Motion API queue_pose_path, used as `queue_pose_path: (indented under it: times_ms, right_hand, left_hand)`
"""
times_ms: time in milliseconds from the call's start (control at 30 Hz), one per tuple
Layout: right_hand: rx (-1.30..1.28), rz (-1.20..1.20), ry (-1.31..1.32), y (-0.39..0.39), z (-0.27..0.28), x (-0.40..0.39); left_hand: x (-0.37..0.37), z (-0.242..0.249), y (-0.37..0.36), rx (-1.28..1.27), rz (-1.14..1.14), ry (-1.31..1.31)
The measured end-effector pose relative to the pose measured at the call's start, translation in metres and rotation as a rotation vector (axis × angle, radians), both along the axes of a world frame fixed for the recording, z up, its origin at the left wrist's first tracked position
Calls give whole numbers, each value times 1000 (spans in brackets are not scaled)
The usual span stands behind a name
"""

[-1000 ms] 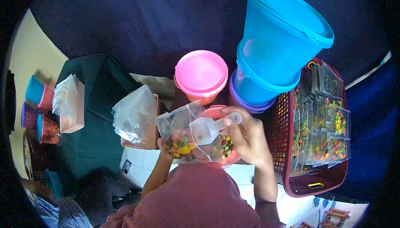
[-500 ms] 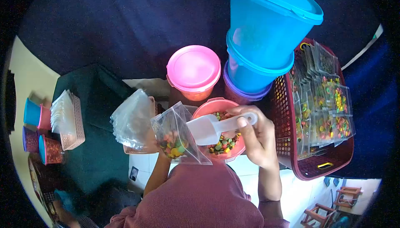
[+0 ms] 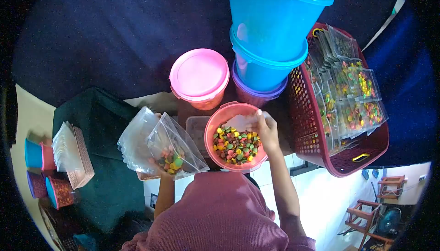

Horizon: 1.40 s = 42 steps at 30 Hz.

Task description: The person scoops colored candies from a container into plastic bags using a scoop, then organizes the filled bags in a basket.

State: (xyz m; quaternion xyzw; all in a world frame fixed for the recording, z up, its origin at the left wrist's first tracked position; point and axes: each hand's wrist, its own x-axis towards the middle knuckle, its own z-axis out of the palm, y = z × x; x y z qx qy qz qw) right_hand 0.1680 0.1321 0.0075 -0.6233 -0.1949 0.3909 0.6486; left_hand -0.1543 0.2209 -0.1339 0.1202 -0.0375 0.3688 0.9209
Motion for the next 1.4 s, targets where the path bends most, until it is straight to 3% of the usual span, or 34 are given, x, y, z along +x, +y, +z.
queue_pose_path:
  times_ms: [100, 267, 367, 467, 667, 700, 767, 833, 967, 1067, 1200, 1267, 1333, 1400]
  right_hand:
    - [28, -24, -192, 18, -34, 7]
    - [-75, 13, -373, 38, -45, 0]
    - [-100, 8, -605, 47, -55, 0]
    - [-149, 41, -649, 49, -65, 4]
    - [-207, -16, -513, 46, -42, 6]
    - [-118, -35, -583, 47, -49, 4]
    - [-150, 29, -601, 42, -56, 4]
    - [-193, 108, -697, 38, -55, 7]
    - [-197, 141, -608, 34, -72, 13]
    - [-242, 180, -627, 31, -77, 12]
    - [-304, 272, -427, 32, -69, 16]
    - [-313, 299, -371, 33, -71, 18]
    - [-355, 262, -120, 32, -66, 19]
    - [-313, 251, -120, 31, -71, 12]
  left_hand:
    - [11, 3, 3, 43, 81, -138]
    - [21, 22, 10, 129, -135, -196]
    - [23, 43, 5, 52, -147, -153]
    - [14, 31, 3, 56, -31, -17]
    - [5, 24, 0, 27, 19, -13]
    - [4, 18, -1, 25, 23, -14]
    - [2, 6, -2, 37, 244, 109]
    - [4, 10, -5, 15, 222, 142]
    - [15, 26, -9, 26, 81, 94]
    - [13, 11, -10, 14, 80, 29]
    - [20, 13, -14, -17, 78, -41]
    - [23, 25, -16, 53, 52, 111]
    - [28, 35, -20, 48, 66, 125]
    - [28, 32, -24, 42, 81, 138]
